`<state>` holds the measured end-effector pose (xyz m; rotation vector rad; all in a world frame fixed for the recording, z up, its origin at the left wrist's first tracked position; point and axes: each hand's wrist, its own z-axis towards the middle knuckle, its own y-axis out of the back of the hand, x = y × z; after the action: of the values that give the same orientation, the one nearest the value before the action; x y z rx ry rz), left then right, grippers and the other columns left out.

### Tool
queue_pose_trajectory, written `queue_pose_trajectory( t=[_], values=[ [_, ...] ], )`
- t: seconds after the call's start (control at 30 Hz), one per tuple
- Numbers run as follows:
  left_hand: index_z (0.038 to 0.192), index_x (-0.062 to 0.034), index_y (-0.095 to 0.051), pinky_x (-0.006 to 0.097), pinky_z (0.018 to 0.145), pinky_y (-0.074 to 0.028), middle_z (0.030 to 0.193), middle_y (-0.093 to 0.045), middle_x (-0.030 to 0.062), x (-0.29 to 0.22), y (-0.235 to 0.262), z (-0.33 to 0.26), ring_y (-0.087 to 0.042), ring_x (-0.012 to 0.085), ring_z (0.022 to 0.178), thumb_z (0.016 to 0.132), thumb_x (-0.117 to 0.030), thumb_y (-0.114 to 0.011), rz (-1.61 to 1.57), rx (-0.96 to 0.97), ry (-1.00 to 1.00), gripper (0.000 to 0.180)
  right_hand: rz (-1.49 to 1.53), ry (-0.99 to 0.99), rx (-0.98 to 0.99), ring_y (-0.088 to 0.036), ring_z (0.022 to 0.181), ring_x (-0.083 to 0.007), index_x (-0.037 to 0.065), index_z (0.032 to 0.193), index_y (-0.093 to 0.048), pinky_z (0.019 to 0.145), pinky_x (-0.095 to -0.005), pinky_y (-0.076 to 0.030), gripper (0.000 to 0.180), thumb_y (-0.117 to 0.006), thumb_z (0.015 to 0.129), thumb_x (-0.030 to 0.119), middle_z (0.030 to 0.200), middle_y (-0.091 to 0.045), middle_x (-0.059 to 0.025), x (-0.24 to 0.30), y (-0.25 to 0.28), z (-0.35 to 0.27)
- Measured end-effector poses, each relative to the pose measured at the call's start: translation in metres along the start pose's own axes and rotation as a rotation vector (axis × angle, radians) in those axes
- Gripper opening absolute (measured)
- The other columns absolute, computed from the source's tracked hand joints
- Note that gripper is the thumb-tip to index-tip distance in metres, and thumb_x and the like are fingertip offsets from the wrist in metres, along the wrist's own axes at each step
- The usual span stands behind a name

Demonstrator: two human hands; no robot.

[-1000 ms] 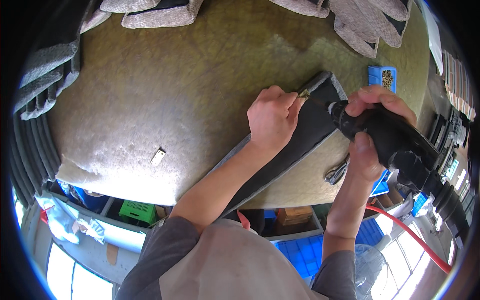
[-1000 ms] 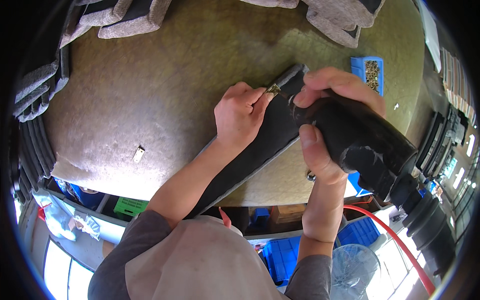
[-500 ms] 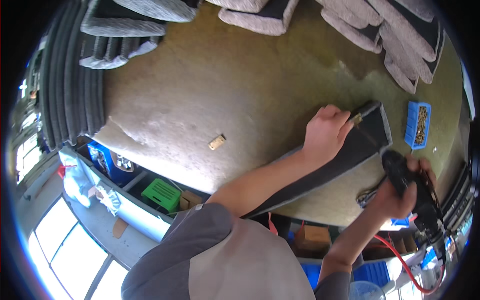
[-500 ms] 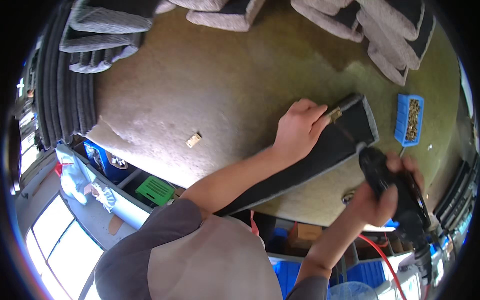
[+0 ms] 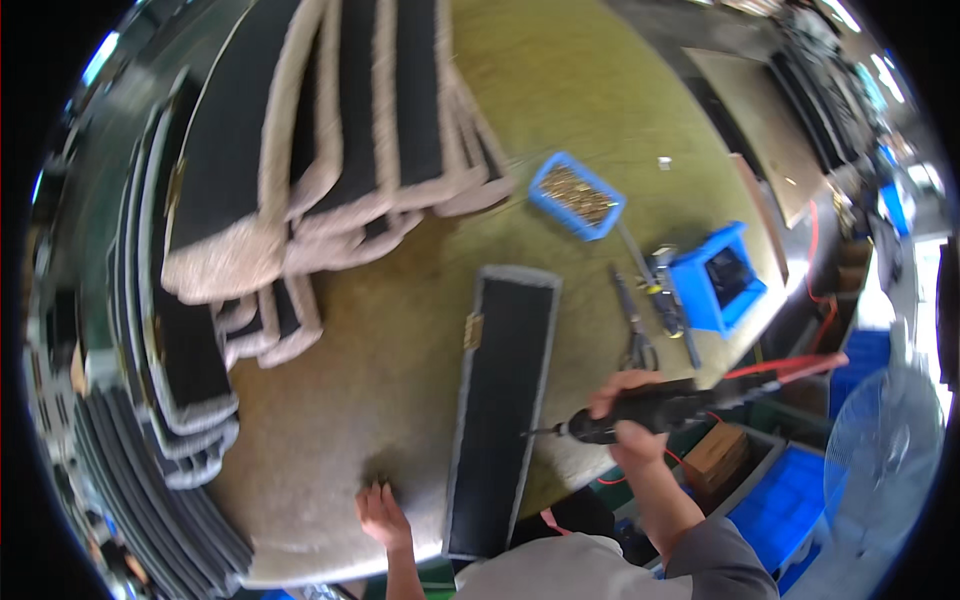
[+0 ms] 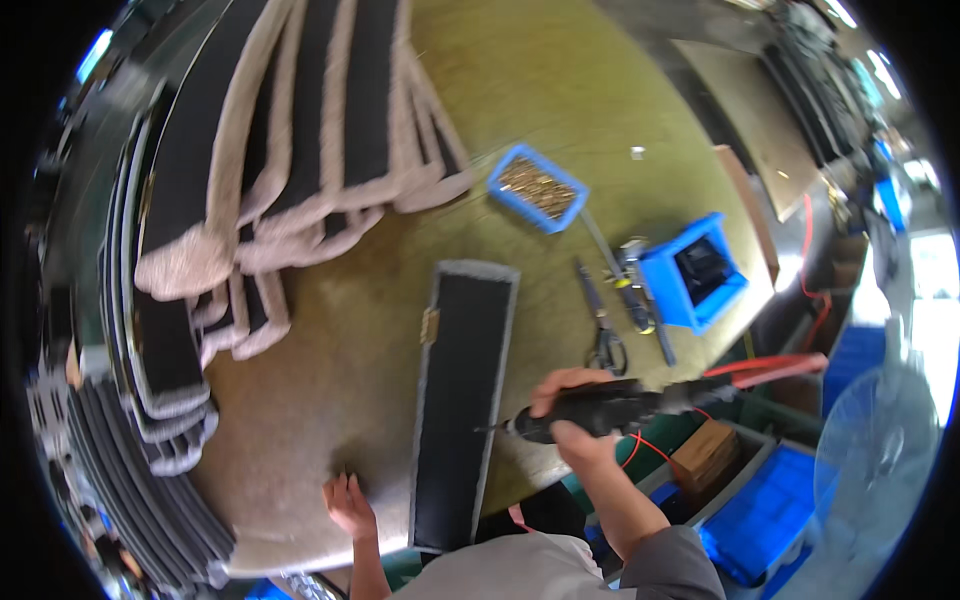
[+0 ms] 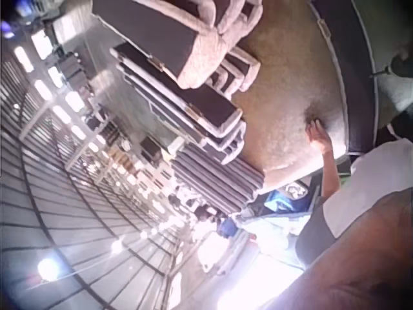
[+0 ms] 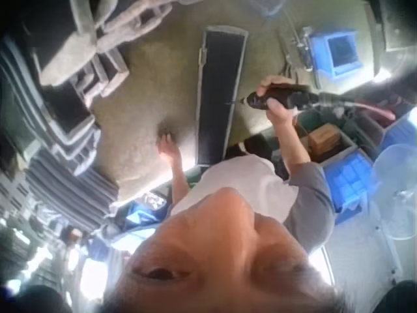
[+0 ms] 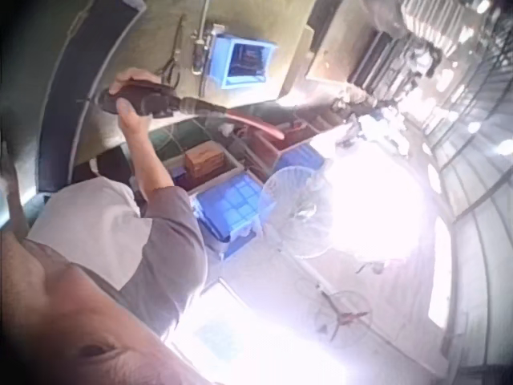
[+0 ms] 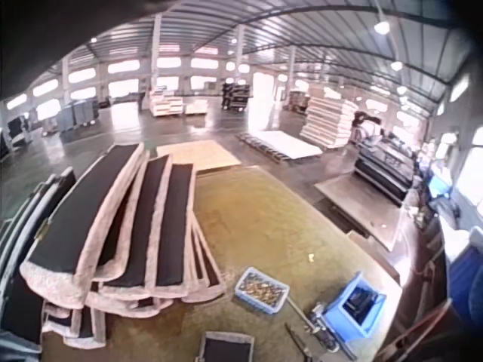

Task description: Attaching metal hinges to padded furniture panels using an electric screwdriver.

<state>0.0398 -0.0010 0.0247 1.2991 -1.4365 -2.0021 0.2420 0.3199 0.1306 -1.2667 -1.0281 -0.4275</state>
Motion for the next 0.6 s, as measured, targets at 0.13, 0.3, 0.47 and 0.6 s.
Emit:
queue_pose_trajectory(
  t=[0.13, 0.3, 0.47, 0.6],
  values=[
    [0.093, 0.0037, -0.063, 0.043, 0.068, -0.046, 0.09, -0.058, 0.0208, 0.004, -0.002, -0.005, -0.057, 0.0373, 0.081, 0.089, -0.006, -0.056, -0.084, 0.02, 0.106, 0.013, 0.008, -0.002, 0.036, -0.061, 0.084, -0.0235, 0.004, 0.11, -0.048, 0.079, -0.0391, -0.05, 0.047, -0.072, 0.07, 0.007, 0.1, -0.058, -0.0166, 0.006, -0.001, -0.008],
    [0.097, 0.0036, -0.059, 0.04, 0.061, -0.047, 0.09, -0.059, 0.0212, -0.012, 0.0, 0.011, -0.059, 0.0328, 0.073, 0.093, -0.008, -0.048, 0.152, 0.017, 0.1, 0.016, 0.021, 0.004, -0.037, -0.06, 0.081, -0.0256, 0.004, 0.108, -0.049, 0.075, -0.0403, -0.049, 0.051, -0.077, 0.067, 0.013, 0.099, -0.058, -0.0173, 0.012, 0.005, -0.016],
    [0.095, -0.0014, -0.061, 0.038, 0.062, -0.05, 0.084, -0.063, 0.0184, -0.09, -0.012, 0.007, -0.062, 0.0318, 0.071, 0.092, -0.007, -0.049, -0.438, 0.203, 0.115, 0.013, 0.038, -0.017, -0.04, -0.06, 0.084, -0.0226, 0.005, 0.109, -0.047, 0.077, -0.0371, -0.049, 0.046, -0.071, 0.069, 0.006, 0.102, -0.057, -0.0151, 0.013, 0.022, -0.028],
    [0.094, -0.0031, -0.063, 0.037, 0.059, -0.049, 0.076, -0.062, 0.0154, -0.126, -0.039, 0.002, -0.061, 0.0303, 0.068, 0.088, -0.007, -0.057, -0.388, 0.207, -0.237, 0.009, 0.094, -0.014, -0.11, -0.06, 0.085, -0.0229, 0.005, 0.108, -0.049, 0.078, -0.0379, -0.049, 0.046, -0.073, 0.069, 0.007, 0.102, -0.056, -0.0154, 0.013, 0.033, -0.039]
  ],
)
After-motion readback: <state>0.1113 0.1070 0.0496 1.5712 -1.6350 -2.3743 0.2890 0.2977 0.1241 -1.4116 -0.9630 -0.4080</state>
